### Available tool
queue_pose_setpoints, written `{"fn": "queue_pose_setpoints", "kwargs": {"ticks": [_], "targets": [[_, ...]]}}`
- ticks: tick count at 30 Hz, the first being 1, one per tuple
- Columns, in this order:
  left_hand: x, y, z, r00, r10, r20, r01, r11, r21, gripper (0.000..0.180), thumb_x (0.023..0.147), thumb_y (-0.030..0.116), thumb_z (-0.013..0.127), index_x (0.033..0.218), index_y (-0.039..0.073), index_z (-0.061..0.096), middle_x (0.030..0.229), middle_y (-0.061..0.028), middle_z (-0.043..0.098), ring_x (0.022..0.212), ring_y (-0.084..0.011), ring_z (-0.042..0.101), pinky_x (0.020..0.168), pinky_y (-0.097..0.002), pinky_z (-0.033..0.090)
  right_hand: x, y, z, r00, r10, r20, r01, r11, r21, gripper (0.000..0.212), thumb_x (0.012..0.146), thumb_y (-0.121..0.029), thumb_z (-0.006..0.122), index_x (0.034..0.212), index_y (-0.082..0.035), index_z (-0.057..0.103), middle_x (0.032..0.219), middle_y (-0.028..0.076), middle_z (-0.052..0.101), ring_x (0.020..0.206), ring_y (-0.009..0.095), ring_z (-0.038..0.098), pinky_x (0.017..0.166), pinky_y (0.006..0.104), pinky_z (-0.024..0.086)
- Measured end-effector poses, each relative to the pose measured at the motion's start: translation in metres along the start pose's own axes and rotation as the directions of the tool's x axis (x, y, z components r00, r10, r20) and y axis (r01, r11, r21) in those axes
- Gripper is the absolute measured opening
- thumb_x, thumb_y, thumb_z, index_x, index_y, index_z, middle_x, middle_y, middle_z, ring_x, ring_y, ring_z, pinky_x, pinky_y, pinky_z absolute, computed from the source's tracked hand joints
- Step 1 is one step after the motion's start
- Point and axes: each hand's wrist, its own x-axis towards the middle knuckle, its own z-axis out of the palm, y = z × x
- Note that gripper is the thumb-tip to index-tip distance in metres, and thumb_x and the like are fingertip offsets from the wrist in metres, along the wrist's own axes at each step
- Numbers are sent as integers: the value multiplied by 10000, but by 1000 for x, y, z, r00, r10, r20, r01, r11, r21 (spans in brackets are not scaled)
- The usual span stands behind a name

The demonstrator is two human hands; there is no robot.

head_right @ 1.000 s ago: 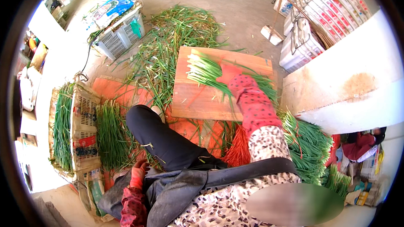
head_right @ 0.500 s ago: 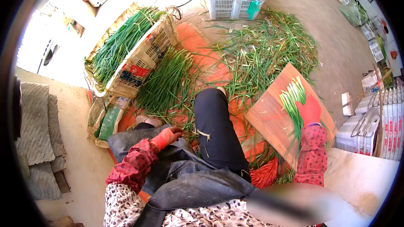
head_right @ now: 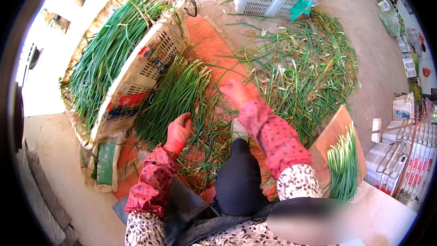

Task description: The person gathers stalks of green onions, aligns them by hand, ties them into bundles using yellow string, and places the finished bundles on a wooden surface.

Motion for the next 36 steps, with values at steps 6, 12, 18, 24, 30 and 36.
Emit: {"fn": "queue_pose_setpoints", "kwargs": {"ticks": [6, 12, 18, 24, 30, 36], "targets": [[56, 18, 22, 975, 220, -27, -210, 957, 198, 273, 786, 87, 588, 1054, 55, 627, 994, -154, 648, 926, -345, 606, 815, -413, 496, 152, 34, 52, 967, -119, -225, 105, 992, -74, 470, 758, -241, 738, 1112, 21, 574, 888, 101, 648, 783, 176, 628, 665, 297, 509], [89, -3, -4, 974, 217, -71, -177, 911, 372, 610, 738, 183, 696, 1276, 22, 458, 1286, -170, 501, 1201, -383, 442, 998, -471, 374, 115, 13, 83, 983, -15, 182, -56, 925, 377, 205, 791, -156, 688, 914, -18, 597, 647, 23, 574, 514, 109, 558, 447, 248, 456], [109, 21, 26, 974, -28, 224, -25, 973, 231, 423, 773, 177, 689, 1148, 33, 560, 971, -147, 645, 917, -327, 605, 812, -378, 468, 69, -10, 34, 952, -37, 303, -89, 915, 393, 150, 833, -116, 633, 924, 1, 609, 760, 46, 626, 482, 103, 558, 463, 232, 458], [107, 27, 52, 816, -161, 555, 446, 786, -429, 146, 885, 109, 576, 991, 33, 641, 756, -20, 598, 657, -100, 504, 589, -270, 440, 72, -5, 1, 970, 33, 239, -101, 955, 280, 191, 846, -169, 623, 924, 5, 613, 740, 52, 623, 494, 114, 568, 451, 242, 468], [110, 13, 33, 653, -279, 705, 655, 675, -340, 158, 909, 112, 534, 1000, 50, 648, 690, -15, 600, 491, -98, 495, 453, -229, 401, 81, 4, -69, 994, 44, -101, -24, 982, 189, 181, 840, -187, 619, 877, -10, 634, 673, 28, 575, 508, 107, 550, 442, 246, 464], [101, 25, 23, 628, -158, 762, 693, 560, -455, 316, 966, 287, 470, 1067, 45, 646, 643, -20, 600, 431, -77, 455, 415, -203, 365, 65, 6, -107, 971, 154, 184, -152, 988, -23, 261, 848, -169, 596, 1050, -13, 649, 771, 45, 613, 565, 111, 585, 483, 250, 499]]}}
